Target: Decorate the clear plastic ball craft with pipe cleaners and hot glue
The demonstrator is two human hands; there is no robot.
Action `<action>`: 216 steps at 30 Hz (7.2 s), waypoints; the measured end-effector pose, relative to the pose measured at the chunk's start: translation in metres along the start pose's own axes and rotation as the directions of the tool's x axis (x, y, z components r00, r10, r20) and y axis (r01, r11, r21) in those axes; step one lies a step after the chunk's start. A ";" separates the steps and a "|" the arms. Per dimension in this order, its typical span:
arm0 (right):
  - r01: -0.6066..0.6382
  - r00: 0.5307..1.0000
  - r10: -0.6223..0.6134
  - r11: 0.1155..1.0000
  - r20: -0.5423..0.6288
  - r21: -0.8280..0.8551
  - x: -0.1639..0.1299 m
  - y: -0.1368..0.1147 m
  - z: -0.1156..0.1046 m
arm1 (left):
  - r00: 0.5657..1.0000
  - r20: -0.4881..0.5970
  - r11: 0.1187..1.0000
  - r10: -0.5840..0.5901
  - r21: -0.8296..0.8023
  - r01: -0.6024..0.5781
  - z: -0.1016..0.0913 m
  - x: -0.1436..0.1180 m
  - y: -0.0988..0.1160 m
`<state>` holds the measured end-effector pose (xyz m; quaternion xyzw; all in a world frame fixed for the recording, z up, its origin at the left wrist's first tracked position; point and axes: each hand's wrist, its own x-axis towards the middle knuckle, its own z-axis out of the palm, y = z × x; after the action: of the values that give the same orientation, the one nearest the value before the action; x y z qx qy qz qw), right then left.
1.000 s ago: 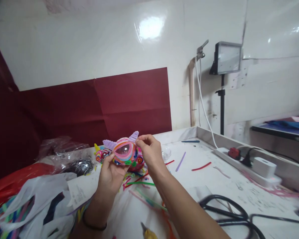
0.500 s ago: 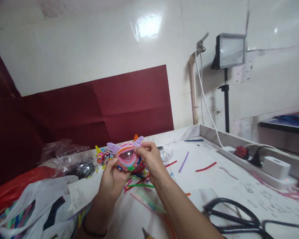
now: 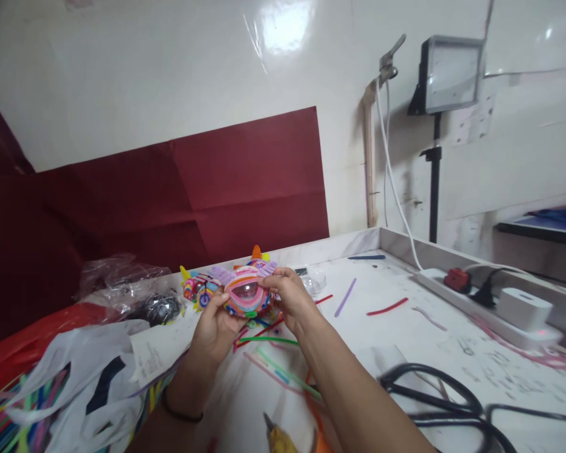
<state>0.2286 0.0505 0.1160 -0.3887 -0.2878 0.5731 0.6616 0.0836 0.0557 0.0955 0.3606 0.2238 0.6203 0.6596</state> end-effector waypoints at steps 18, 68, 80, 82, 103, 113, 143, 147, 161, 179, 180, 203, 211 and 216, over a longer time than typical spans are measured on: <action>-0.064 0.990 0.059 0.997 0.127 0.032 0.004 0.001 -0.011 | 1.000 -0.027 1.000 0.009 0.023 -0.009 0.007 -0.003 -0.007; 0.119 0.987 -0.128 0.989 0.099 0.085 -0.012 -0.018 -0.004 | 0.992 0.122 0.997 0.018 -0.080 -0.008 0.003 -0.003 0.002; 0.124 0.988 -0.129 0.990 0.085 0.070 -0.012 -0.017 -0.004 | 0.993 0.118 0.998 0.022 -0.067 -0.014 0.004 -0.004 0.001; 0.123 0.989 -0.128 0.990 0.079 0.069 -0.012 -0.017 -0.003 | 0.993 0.117 0.998 0.016 -0.067 -0.009 0.005 -0.005 0.002; 0.103 0.993 -0.105 0.993 0.055 0.051 0.004 0.002 -0.010 | 1.000 -0.005 1.000 -0.026 -0.002 0.026 0.006 -0.002 0.004; 0.080 0.995 -0.083 0.995 0.058 0.052 0.004 0.002 -0.011 | 0.999 -0.029 0.999 -0.034 0.002 0.034 0.006 -0.002 0.004; 0.045 0.998 -0.048 0.997 0.045 0.058 0.006 0.003 -0.011 | 0.997 -0.063 0.999 -0.047 0.000 0.047 0.006 -0.002 0.002; 0.033 0.998 -0.037 0.998 0.058 0.055 0.007 0.002 -0.012 | 0.995 -0.079 0.998 -0.057 -0.010 0.056 0.008 -0.002 0.003; 0.026 0.998 -0.029 0.998 0.064 0.048 0.009 0.006 -0.014 | 0.990 -0.095 0.994 -0.107 -0.040 0.104 0.012 -0.003 0.005; 0.095 0.995 -0.094 0.995 0.032 -0.022 0.005 0.008 -0.007 | 0.988 -0.134 0.997 -0.075 -0.043 0.069 0.009 -0.001 0.001; 0.108 0.994 -0.107 0.994 0.026 -0.032 0.003 0.010 -0.005 | 0.988 -0.140 0.997 -0.066 -0.043 0.061 0.008 -0.001 0.001; 0.356 0.909 -0.412 0.845 -0.060 -0.400 -0.008 0.039 0.021 | 0.970 -0.190 0.978 0.149 0.170 -0.117 0.013 -0.008 -0.013; 0.357 0.890 -0.452 0.772 -0.060 -0.525 -0.006 0.042 0.019 | 0.962 -0.221 0.972 0.163 0.201 -0.118 0.012 -0.007 -0.016; 0.358 0.893 -0.447 0.774 -0.049 -0.522 -0.008 0.041 0.018 | 0.969 -0.199 0.978 0.144 0.178 -0.108 0.009 -0.006 -0.017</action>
<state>0.1901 0.0478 0.0918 -0.5229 -0.4451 0.2879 0.6675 0.1010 0.0488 0.0875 0.3603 0.3199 0.6749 0.5589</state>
